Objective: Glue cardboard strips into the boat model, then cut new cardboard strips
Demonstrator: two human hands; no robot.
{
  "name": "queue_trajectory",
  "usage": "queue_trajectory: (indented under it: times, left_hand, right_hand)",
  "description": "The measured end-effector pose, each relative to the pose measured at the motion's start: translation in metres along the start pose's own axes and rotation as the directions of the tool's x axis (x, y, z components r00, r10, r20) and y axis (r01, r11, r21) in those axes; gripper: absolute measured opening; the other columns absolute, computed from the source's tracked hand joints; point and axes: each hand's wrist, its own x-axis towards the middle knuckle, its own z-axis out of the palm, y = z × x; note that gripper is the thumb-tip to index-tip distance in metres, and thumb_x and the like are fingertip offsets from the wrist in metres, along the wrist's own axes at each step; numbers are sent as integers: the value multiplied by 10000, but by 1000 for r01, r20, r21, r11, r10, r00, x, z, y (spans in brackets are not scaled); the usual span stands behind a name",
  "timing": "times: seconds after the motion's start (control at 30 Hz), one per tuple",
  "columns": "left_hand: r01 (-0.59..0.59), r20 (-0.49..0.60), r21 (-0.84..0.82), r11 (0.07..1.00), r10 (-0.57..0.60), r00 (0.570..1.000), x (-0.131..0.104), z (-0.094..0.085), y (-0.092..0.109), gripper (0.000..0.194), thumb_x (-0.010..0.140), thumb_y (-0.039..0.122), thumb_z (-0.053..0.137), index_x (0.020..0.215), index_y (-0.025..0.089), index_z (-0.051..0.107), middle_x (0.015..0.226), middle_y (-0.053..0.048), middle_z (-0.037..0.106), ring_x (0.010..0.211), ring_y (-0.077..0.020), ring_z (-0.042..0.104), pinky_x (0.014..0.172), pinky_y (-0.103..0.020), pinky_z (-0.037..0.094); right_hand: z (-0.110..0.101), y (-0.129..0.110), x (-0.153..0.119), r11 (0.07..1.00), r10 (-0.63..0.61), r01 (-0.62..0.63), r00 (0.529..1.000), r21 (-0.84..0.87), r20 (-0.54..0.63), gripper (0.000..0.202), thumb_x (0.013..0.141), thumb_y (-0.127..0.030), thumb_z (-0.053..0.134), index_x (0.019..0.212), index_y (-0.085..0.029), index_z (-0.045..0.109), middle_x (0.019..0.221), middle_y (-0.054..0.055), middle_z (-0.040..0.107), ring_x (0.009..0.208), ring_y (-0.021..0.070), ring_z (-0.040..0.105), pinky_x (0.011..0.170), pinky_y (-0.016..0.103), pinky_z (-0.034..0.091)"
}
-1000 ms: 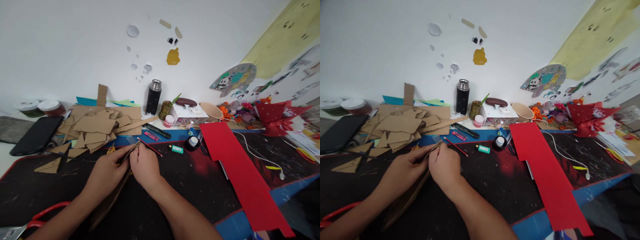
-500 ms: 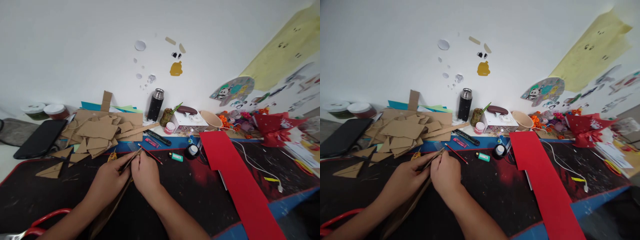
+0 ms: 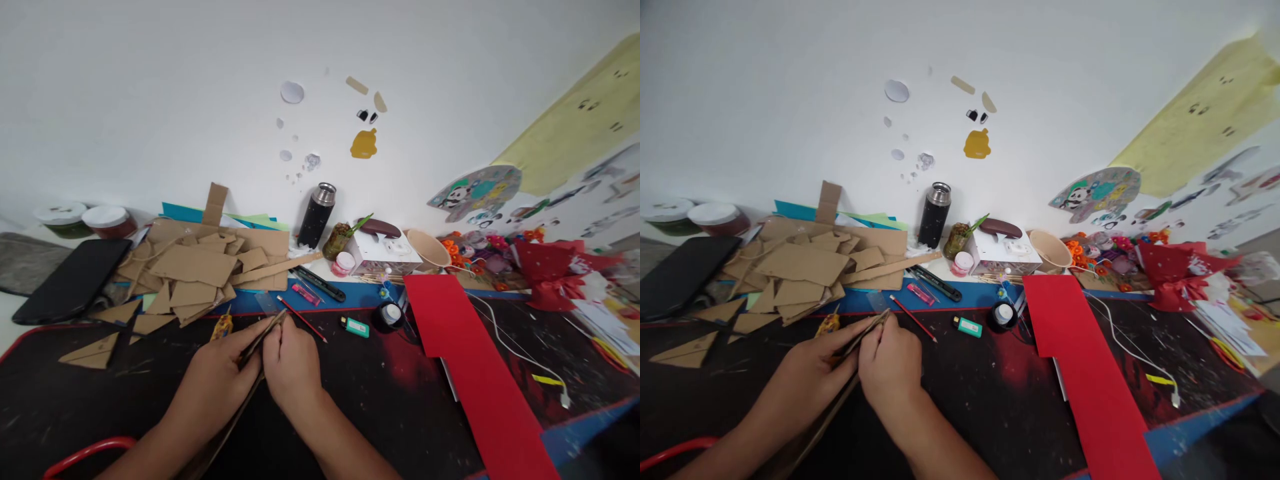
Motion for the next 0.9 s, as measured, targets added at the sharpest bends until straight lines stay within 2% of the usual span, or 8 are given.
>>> queue_trajectory:
  times: [0.4, 0.6, 0.9]
  left_hand:
    - [2, 10, -26, 1000, -1, 1000, 1, -1, 2, 462, 887, 277, 573, 1251, 337, 851, 1166, 3, 860, 981, -261, 863, 946, -368, 689]
    - [22, 27, -22, 999, -22, 999, 0, -1, 5, 457, 893, 295, 572, 1254, 344, 847, 1217, 11, 847, 1055, -251, 851, 959, -342, 680]
    - [55, 57, -15, 998, -54, 997, 0, -1, 3, 486, 904, 320, 546, 1294, 300, 835, 1273, -7, 823, 1127, -265, 832, 1014, -384, 665]
  right_hand:
    - [5, 4, 0, 1000, -7, 7, 1000, -1, -12, 254, 1034, -167, 498, 1099, -152, 742, 915, 130, 843, 812, 289, 814, 651, 325, 440]
    - [4, 3, 1, 1000, -6, 6, 1000, -4, -19, 243, 1033, -157, 503, 1090, -151, 740, 923, 129, 842, 816, 276, 811, 656, 316, 439]
    - [7, 6, 2, 1000, -8, 8, 1000, -12, -22, 261, 1043, -182, 487, 1102, -140, 737, 940, 152, 842, 837, 296, 814, 667, 321, 458]
